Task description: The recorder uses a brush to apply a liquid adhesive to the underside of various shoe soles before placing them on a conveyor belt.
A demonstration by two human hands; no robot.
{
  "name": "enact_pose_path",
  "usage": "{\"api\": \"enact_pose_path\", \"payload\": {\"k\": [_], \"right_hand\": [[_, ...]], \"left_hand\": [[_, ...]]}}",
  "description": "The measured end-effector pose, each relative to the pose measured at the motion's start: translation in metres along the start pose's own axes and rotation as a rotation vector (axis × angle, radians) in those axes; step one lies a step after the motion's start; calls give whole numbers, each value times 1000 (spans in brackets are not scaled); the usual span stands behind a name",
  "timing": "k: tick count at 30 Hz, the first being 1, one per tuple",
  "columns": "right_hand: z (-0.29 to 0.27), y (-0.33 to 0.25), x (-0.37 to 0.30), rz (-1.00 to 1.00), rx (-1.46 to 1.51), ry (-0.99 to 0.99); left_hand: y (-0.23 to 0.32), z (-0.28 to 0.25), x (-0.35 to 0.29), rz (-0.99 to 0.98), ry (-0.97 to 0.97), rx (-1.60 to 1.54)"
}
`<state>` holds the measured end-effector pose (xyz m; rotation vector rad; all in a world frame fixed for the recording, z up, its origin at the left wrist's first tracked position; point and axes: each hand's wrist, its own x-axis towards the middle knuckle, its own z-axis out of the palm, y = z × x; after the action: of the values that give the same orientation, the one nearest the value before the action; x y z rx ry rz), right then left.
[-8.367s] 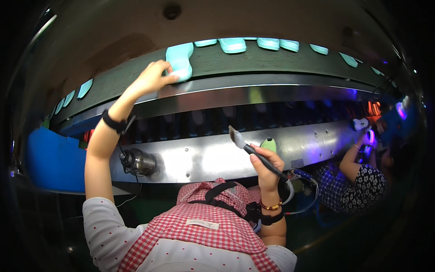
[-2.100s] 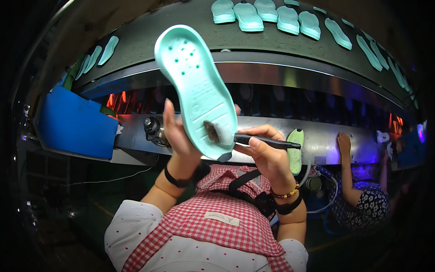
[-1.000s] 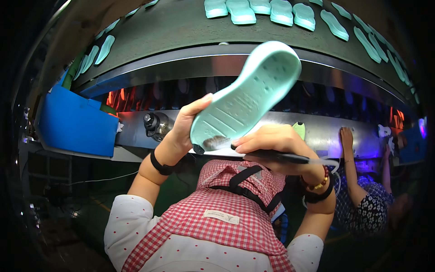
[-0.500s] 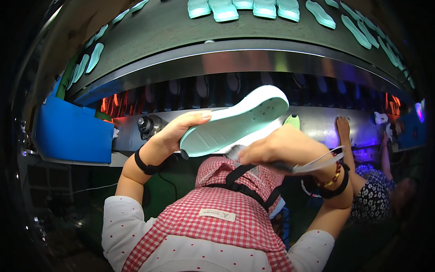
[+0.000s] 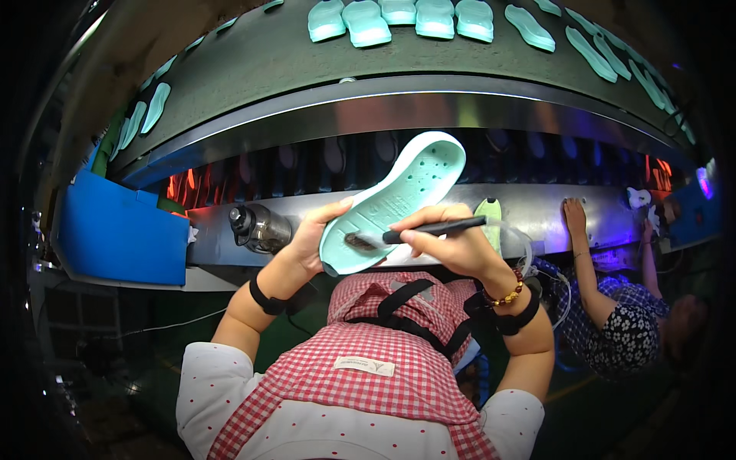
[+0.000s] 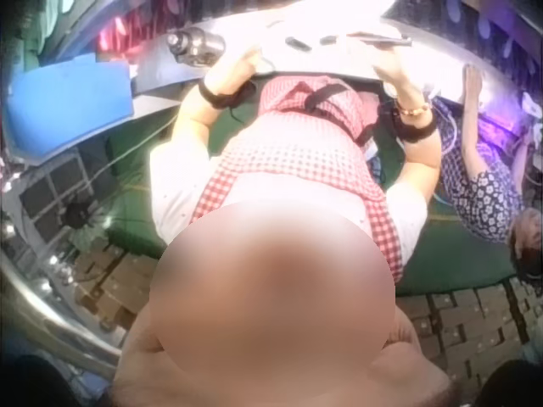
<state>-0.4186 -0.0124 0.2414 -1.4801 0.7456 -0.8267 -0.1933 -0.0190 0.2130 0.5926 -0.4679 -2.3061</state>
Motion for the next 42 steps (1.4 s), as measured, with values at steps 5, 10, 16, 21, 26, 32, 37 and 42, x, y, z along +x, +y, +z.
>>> {"api": "enact_pose_path", "payload": {"k": [5, 10, 16, 21, 26, 32, 37, 42], "right_hand": [[-6, 26, -7, -113, -16, 246], [-5, 48, 5, -211, -272, 661], [25, 82, 21, -321, -713, 597], [50, 81, 19, -311, -748, 539], [67, 68, 5, -308, -681, 484], [46, 36, -17, -57, 147, 93], [17, 33, -23, -283, 571, 415], [23, 48, -18, -161, 677, 364]], "left_hand": [[-11, -13, -2, 23, 19, -71], [-24, -23, 5, -4, 94, -190], [-41, -26, 20, 66, 143, -185], [-40, -30, 16, 78, 213, -167], [-44, -44, 21, 123, 202, -204], [-4, -58, -9, 130, 157, 75], [100, -8, -57, 518, -20, 39], [235, -74, -72, 1220, 27, -491]]}}
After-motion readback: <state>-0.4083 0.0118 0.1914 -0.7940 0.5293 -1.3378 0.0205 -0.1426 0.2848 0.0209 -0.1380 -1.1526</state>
